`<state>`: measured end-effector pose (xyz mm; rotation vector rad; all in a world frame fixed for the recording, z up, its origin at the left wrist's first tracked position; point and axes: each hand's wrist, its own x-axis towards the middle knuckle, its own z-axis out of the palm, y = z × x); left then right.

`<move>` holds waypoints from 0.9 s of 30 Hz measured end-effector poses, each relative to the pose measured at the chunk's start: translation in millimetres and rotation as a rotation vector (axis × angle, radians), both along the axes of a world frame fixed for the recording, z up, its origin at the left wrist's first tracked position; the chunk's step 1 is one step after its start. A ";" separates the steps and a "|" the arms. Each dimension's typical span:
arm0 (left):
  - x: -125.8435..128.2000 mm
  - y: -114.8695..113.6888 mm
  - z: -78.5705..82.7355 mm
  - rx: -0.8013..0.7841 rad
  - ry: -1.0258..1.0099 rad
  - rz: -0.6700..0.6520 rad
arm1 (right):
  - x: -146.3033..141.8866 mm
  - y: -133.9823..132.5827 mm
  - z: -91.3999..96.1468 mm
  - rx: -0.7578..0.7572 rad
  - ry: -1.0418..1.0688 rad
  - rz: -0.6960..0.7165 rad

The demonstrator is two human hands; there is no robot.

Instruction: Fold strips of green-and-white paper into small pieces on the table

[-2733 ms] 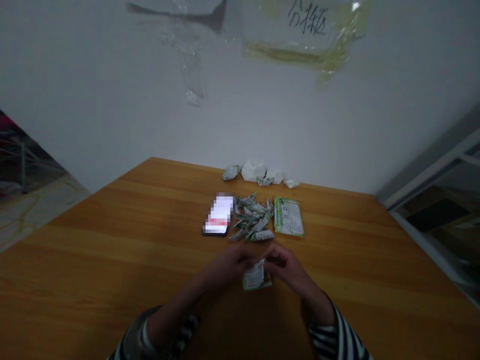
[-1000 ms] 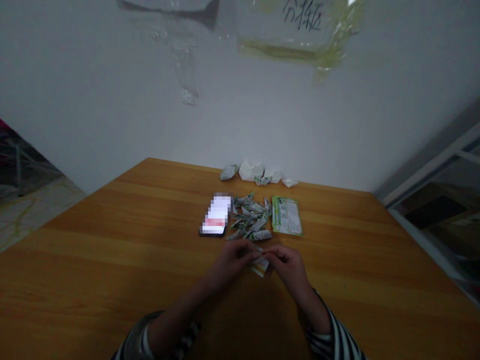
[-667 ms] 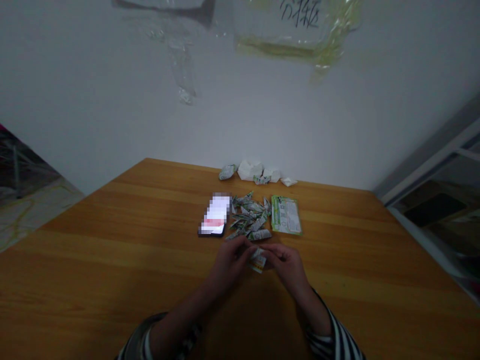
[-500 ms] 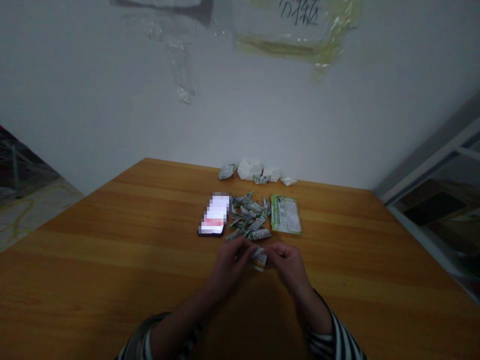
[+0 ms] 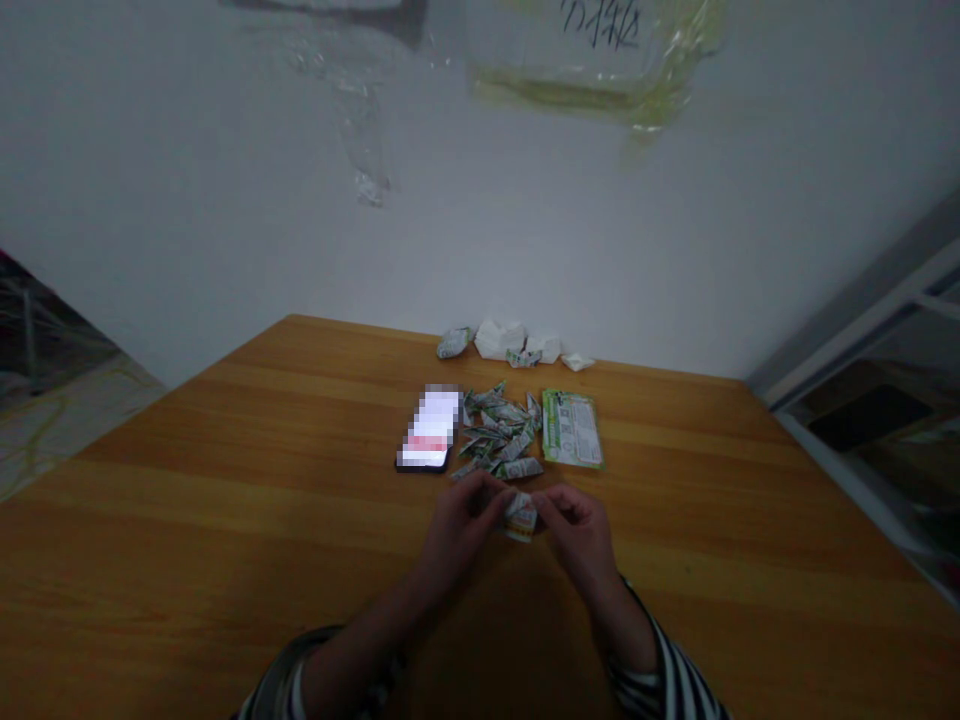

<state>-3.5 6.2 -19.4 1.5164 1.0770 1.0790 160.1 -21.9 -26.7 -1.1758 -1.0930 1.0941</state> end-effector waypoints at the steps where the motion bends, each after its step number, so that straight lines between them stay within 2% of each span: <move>1: 0.4 0.1 -0.4 -0.012 -0.017 0.015 | 0.0 -0.5 1.0 0.007 -0.012 -0.004; 4: 0.4 0.6 0.4 -0.033 -0.036 0.040 | 0.8 -1.8 3.8 0.011 -0.053 0.004; 8: -1.3 1.9 4.8 -0.021 0.011 -0.023 | 3.0 -1.7 2.2 0.003 -0.071 0.011; 16: -6.2 8.2 9.4 0.175 0.214 -0.132 | 3.0 -0.4 -6.2 0.013 -0.125 -0.029; 23: -6.7 3.7 9.9 0.188 0.309 -0.222 | -1.4 -2.4 -9.5 0.030 -0.207 -0.086; 27: -5.8 1.6 13.9 0.218 0.376 -0.221 | -4.3 -1.5 -12.7 0.028 -0.162 -0.069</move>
